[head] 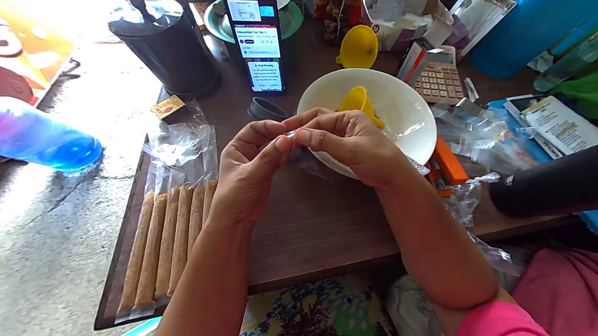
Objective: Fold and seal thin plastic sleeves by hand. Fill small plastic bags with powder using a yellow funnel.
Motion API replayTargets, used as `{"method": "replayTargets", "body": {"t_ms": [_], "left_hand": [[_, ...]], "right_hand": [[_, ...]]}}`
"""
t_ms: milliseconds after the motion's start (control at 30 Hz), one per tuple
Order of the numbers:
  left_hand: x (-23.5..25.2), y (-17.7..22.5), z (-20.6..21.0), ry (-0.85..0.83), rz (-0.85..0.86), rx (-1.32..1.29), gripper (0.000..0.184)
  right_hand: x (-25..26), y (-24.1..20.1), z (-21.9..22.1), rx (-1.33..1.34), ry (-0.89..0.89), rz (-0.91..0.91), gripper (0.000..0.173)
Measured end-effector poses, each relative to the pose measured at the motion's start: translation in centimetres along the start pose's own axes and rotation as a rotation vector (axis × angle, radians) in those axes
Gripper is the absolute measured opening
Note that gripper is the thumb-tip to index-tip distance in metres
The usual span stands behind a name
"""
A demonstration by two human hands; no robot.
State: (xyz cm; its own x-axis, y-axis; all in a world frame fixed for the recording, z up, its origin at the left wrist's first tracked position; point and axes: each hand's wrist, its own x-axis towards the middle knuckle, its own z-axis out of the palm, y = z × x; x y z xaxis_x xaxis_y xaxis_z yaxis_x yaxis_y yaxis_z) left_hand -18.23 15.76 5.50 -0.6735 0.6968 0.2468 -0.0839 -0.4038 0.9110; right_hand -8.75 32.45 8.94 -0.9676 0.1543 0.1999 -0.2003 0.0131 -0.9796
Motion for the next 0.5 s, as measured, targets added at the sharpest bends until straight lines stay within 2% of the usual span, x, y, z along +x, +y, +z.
{"method": "replayTargets", "body": {"t_ms": [500], "left_hand": [[-0.01,0.01,0.08,0.015,-0.009,-0.004,0.014]], "right_hand": [[-0.04,-0.05,0.11,0.007,0.006,0.007,0.015]]}}
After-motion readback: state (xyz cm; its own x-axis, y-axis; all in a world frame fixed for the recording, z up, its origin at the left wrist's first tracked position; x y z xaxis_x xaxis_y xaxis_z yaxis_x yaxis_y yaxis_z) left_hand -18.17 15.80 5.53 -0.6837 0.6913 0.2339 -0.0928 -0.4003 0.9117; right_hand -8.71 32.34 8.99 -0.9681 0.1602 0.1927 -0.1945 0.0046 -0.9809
